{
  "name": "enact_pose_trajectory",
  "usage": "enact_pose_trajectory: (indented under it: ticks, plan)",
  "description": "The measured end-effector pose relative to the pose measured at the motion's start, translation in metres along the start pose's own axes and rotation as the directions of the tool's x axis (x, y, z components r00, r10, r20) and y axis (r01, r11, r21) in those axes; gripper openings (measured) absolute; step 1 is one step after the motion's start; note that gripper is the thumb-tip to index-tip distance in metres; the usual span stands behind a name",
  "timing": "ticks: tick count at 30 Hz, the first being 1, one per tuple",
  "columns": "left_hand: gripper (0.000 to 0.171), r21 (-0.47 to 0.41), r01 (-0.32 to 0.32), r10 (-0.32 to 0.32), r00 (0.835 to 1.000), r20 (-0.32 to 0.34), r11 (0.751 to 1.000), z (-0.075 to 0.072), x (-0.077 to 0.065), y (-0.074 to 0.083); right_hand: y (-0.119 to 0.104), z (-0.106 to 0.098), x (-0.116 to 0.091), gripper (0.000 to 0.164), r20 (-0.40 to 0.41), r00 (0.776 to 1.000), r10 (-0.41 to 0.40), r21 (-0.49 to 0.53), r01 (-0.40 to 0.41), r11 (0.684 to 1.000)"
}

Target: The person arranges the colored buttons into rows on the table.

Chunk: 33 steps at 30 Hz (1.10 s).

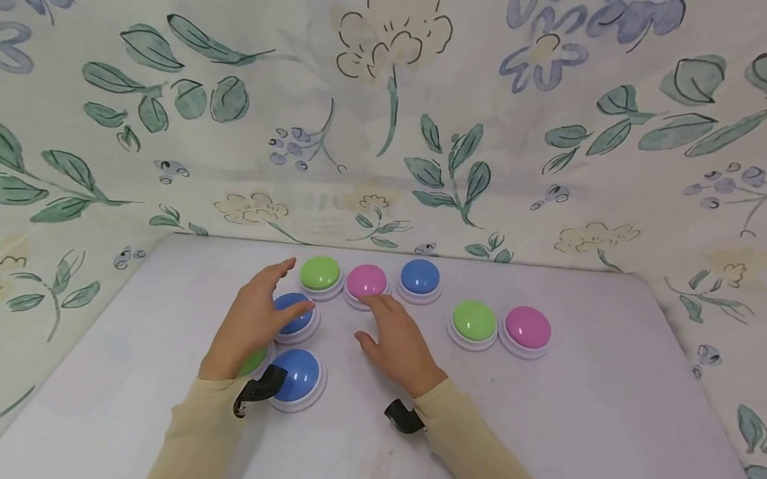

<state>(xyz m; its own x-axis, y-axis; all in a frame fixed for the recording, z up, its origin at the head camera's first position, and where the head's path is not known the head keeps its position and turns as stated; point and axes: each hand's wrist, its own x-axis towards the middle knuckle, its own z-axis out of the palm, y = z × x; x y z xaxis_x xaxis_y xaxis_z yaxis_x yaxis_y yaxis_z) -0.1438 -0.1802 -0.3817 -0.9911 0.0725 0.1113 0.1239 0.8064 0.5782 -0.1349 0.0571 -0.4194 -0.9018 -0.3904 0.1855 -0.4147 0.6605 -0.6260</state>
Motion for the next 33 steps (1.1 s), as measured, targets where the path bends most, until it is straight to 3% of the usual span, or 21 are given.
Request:
enact_pose_trajectory:
  ticks: [12,24,33]
  plan:
    - [0.079,0.041,0.073,-0.076,0.993,0.09,0.997,-0.013,-0.003,-0.021,-0.014,0.02,0.019,0.057,0.064,0.996,-0.057,0.059,0.053,0.997]
    - [0.079,0.042,0.077,-0.082,0.988,0.133,0.996,-0.013,-0.003,-0.036,-0.018,0.042,0.034,0.062,0.14,0.99,-0.028,0.085,0.016,0.996]
    - [0.08,0.053,0.066,-0.077,0.972,0.222,0.996,-0.012,-0.002,-0.041,-0.019,0.052,0.04,0.064,0.19,0.982,0.01,0.101,-0.029,0.994]
